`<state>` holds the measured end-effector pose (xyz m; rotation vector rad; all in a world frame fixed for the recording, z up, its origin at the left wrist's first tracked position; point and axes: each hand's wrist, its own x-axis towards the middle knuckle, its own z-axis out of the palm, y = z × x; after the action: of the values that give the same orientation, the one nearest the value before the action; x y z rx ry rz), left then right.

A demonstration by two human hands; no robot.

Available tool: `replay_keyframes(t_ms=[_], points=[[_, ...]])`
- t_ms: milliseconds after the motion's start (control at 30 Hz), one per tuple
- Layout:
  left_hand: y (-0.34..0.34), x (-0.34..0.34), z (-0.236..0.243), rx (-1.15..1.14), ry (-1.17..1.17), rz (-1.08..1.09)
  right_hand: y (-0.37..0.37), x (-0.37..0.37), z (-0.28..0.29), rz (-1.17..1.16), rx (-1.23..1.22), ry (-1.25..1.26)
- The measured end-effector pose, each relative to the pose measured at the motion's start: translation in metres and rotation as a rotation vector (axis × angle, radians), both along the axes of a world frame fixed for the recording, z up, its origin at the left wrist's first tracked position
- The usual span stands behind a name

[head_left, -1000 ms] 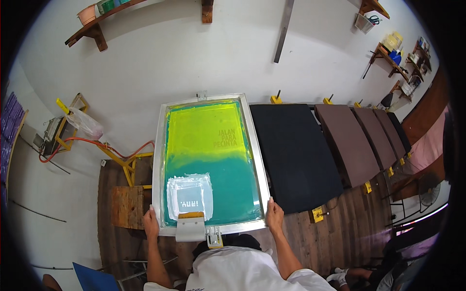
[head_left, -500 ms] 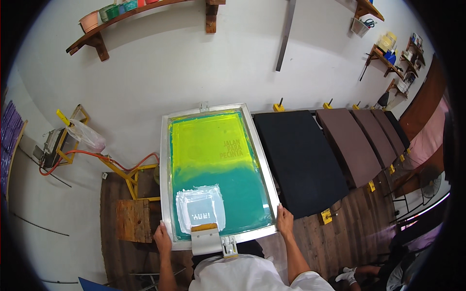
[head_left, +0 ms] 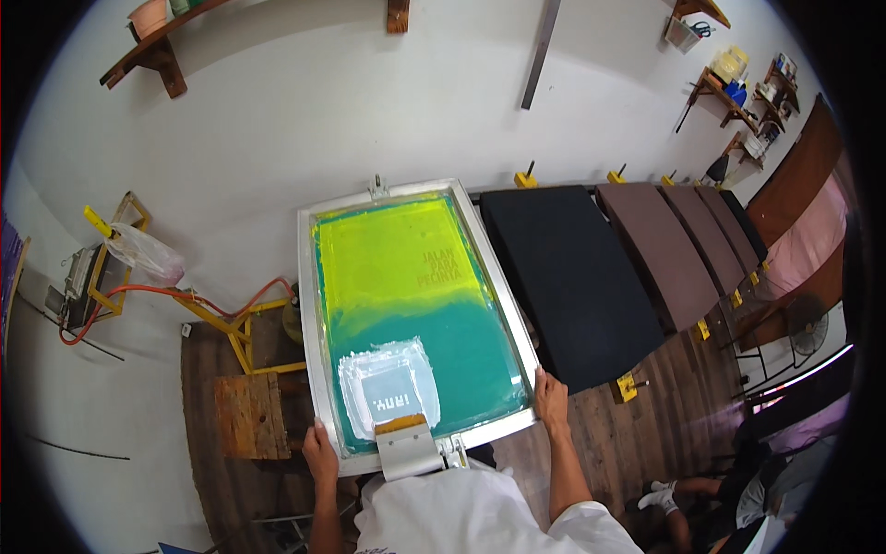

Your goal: Applying white ink to a screen and printing a design onto fabric panels on a printing table.

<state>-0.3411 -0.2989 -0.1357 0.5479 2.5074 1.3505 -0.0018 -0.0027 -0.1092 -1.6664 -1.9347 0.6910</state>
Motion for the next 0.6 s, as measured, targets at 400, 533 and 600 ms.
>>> replay_keyframes(t_ms=[400,533,600], points=[[0.031,0.037,0.126,-0.103,0.248,-0.94,-0.123,-0.106,0.11,1.153,-0.042,-0.294],[0.023,0.065,0.12,-0.28,0.285,-1.079,-0.127,-0.119,0.091,1.201,0.043,-0.486],[0.024,0.067,0.112,-0.295,0.298,-1.054,-0.129,-0.122,0.087,1.213,-0.012,-0.475]])
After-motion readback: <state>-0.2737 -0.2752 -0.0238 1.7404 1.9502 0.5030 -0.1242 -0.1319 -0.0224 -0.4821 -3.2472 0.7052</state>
